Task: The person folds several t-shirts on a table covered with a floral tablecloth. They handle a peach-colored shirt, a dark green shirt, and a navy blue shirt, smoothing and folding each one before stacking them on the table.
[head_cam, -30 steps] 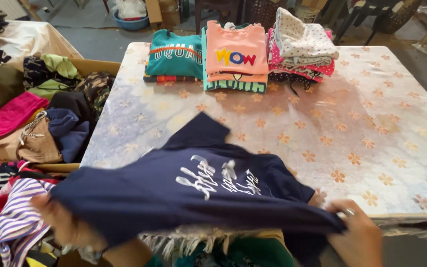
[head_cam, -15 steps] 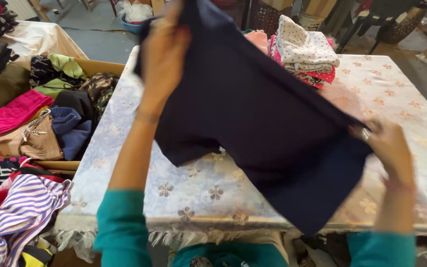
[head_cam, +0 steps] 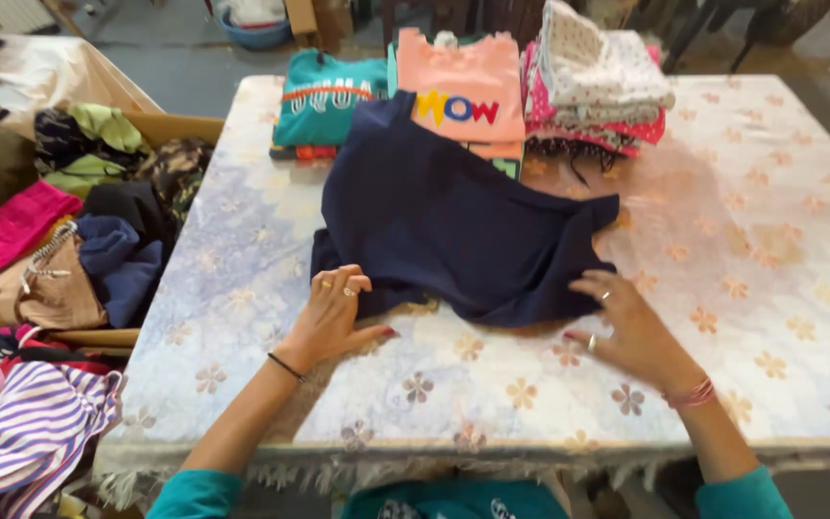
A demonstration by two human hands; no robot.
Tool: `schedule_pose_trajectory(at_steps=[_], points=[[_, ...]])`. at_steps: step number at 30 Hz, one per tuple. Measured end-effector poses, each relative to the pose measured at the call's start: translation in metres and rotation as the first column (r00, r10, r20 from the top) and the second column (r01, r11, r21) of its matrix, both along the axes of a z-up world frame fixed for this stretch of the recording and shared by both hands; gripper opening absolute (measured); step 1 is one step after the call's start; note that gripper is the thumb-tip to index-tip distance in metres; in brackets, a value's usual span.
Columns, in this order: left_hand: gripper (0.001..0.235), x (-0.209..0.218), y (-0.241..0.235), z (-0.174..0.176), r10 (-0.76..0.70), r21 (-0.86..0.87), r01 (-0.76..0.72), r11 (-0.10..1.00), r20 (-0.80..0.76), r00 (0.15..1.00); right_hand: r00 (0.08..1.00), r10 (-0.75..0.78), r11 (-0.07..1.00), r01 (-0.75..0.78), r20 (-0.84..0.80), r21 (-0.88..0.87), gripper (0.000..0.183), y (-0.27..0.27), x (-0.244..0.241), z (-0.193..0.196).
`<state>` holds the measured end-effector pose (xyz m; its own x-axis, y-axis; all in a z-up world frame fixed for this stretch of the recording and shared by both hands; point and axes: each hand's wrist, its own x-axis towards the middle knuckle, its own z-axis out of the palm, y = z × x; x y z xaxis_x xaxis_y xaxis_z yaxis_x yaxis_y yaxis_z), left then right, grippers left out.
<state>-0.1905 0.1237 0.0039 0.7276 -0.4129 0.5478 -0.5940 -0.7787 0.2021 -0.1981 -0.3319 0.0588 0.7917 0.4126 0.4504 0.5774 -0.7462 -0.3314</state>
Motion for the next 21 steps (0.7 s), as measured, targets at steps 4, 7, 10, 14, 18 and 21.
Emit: schedule_pose_trajectory(at_steps=[4, 7, 10, 14, 18, 21], points=[[0.042, -0.011, 0.018, -0.008, -0.006, 0.021, 0.006, 1.0, 0.006, 1.0, 0.998, 0.052, 0.997, -0.054, -0.036, -0.056, 0.043, -0.01, -0.015, -0.042], [0.024, -0.015, 0.028, -0.002, 0.025, -0.033, -0.024, 0.999, 0.026, 0.999, 0.999, -0.036, 0.997, 0.038, 0.035, -0.065, 0.026, -0.02, -0.014, -0.057], [0.017, -0.027, 0.033, 0.033, 0.017, -0.175, -0.018, 0.984, -0.005, 1.0, 0.98, -0.142, 0.988, 0.149, 0.137, -0.043, 0.02, -0.032, -0.016, -0.048], [0.016, -0.082, 0.045, 0.095, 0.023, -0.279, -0.114, 0.953, -0.309, 0.951, 0.953, -0.294, 0.952, 0.299, -0.076, 0.066, 0.019, -0.065, -0.035, -0.055], [0.018, -0.096, 0.069, 0.074, -0.167, -0.26, -0.008, 0.966, -0.645, 0.746, 0.89, -0.252, 0.958, 0.285, -0.38, 0.032, 0.02, -0.094, -0.068, -0.058], [0.025, -0.077, 0.062, 0.07, -0.398, -0.383, 0.142, 0.913, -0.754, 0.523, 0.769, -0.354, 0.933, 0.326, -0.533, -0.149, 0.025, -0.102, -0.054, -0.054]])
